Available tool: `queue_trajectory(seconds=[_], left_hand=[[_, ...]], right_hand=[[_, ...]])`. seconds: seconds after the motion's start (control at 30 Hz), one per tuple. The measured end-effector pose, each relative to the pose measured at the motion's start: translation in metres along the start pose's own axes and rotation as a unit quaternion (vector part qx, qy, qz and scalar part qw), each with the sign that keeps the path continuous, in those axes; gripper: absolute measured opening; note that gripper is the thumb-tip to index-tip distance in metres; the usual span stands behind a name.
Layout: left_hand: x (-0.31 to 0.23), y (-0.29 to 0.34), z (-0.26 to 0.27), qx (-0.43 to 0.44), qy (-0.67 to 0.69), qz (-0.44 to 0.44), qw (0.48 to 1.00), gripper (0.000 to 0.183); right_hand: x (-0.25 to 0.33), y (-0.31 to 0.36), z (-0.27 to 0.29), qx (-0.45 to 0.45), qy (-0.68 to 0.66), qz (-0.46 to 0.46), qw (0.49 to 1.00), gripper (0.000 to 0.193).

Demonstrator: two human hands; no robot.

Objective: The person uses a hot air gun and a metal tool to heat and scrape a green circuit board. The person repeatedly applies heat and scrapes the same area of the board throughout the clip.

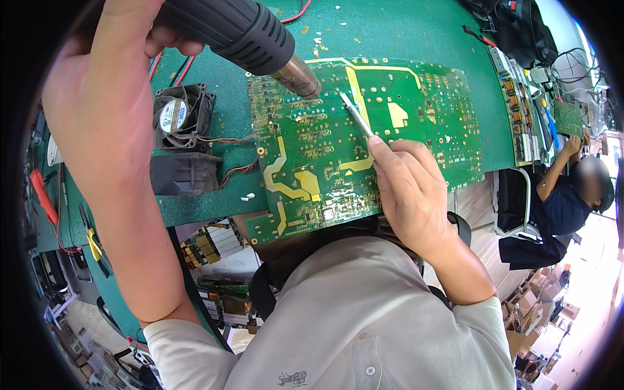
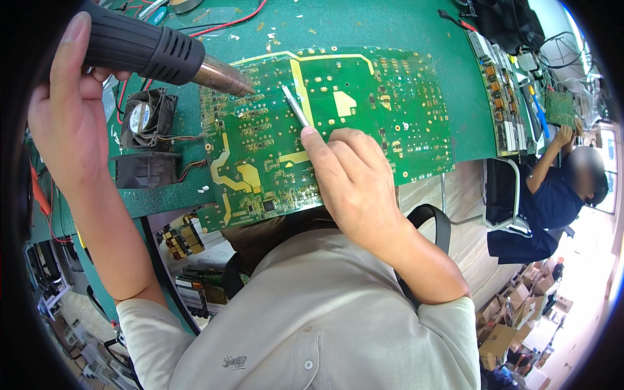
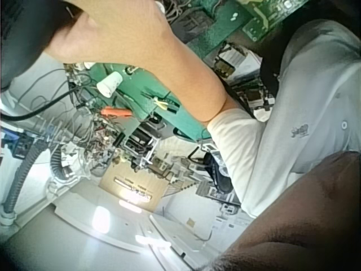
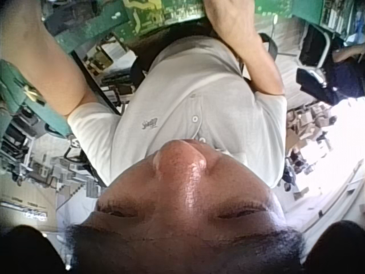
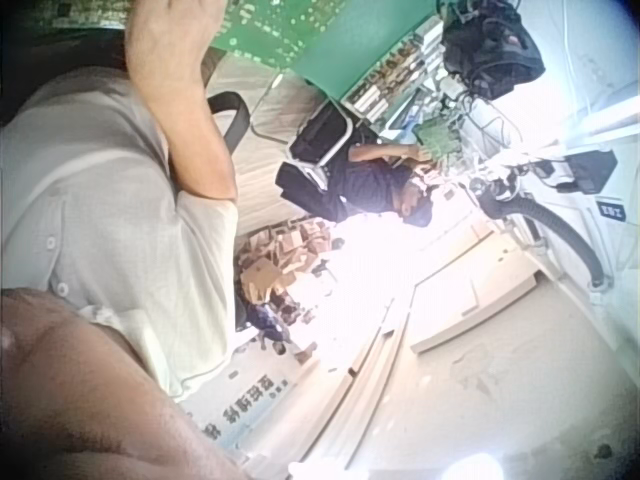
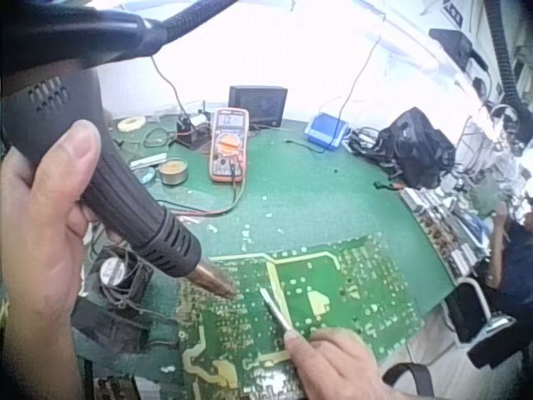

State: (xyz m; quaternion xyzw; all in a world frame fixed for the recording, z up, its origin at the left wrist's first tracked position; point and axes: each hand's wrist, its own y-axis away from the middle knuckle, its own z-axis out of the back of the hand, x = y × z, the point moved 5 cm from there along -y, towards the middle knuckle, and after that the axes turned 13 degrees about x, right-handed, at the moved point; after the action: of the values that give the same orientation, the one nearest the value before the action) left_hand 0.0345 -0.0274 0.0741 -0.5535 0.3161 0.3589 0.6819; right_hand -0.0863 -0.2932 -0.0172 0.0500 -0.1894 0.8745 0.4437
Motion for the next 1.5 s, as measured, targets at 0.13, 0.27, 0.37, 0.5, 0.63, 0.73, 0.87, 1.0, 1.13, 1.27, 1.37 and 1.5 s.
queue_trajectory(seconds=[0.13, 0.27, 0.37, 0.5, 0.63, 0.73, 0.87, 1.0, 1.13, 1.27, 1.37, 1.5], left_hand=[[0.002, 0.001, 0.003, 0.000, 0.001, 0.000, 1.000, 0.034], [0.001, 0.000, 0.002, 0.002, 0.001, 0.000, 1.000, 0.034], [-0.001, -0.001, 0.001, 0.004, 0.002, 0.000, 1.000, 0.034], [0.000, -0.002, 0.000, 0.008, 0.004, 0.000, 1.000, 0.034], [0.003, 0.000, 0.003, 0.009, 0.004, -0.001, 1.000, 0.034], [0.006, 0.000, 0.006, 0.010, 0.004, -0.001, 1.000, 0.034], [0.008, -0.003, 0.015, 0.010, 0.003, -0.004, 1.000, 0.034], [0.010, -0.004, 0.027, 0.008, -0.001, -0.008, 1.000, 0.034], [0.013, -0.004, 0.030, 0.005, -0.002, -0.014, 1.000, 0.034], [0.014, 0.000, 0.027, -0.012, -0.015, 0.004, 1.000, 0.034], [0.014, 0.002, 0.025, -0.035, -0.015, 0.019, 0.999, 0.034], [0.008, -0.002, 0.017, -0.030, -0.034, 0.006, 0.999, 0.034]], right_hand=[[-0.001, 0.000, 0.001, 0.001, 0.001, 0.003, 1.000, 0.054], [-0.003, -0.003, 0.003, -0.013, -0.004, 0.003, 1.000, 0.053], [0.001, -0.004, 0.003, -0.023, 0.012, -0.002, 1.000, 0.052], [0.008, -0.004, 0.002, -0.026, 0.019, -0.025, 0.999, 0.043], [0.009, -0.006, 0.005, -0.038, 0.018, -0.030, 0.999, 0.041], [0.008, -0.008, 0.008, -0.049, 0.029, -0.025, 0.998, 0.043], [0.004, -0.005, 0.011, -0.061, -0.010, -0.064, 0.996, 0.037], [-0.019, 0.001, 0.024, -0.042, -0.136, -0.165, 0.976, 0.027], [-0.058, 0.005, 0.055, -0.074, -0.323, -0.222, 0.917, 0.024], [-0.092, -0.008, 0.073, -0.055, -0.436, -0.179, 0.880, 0.025], [-0.110, -0.025, 0.068, -0.020, -0.494, -0.141, 0.858, 0.023], [-0.123, -0.043, 0.052, 0.071, -0.494, -0.127, 0.857, 0.024]])
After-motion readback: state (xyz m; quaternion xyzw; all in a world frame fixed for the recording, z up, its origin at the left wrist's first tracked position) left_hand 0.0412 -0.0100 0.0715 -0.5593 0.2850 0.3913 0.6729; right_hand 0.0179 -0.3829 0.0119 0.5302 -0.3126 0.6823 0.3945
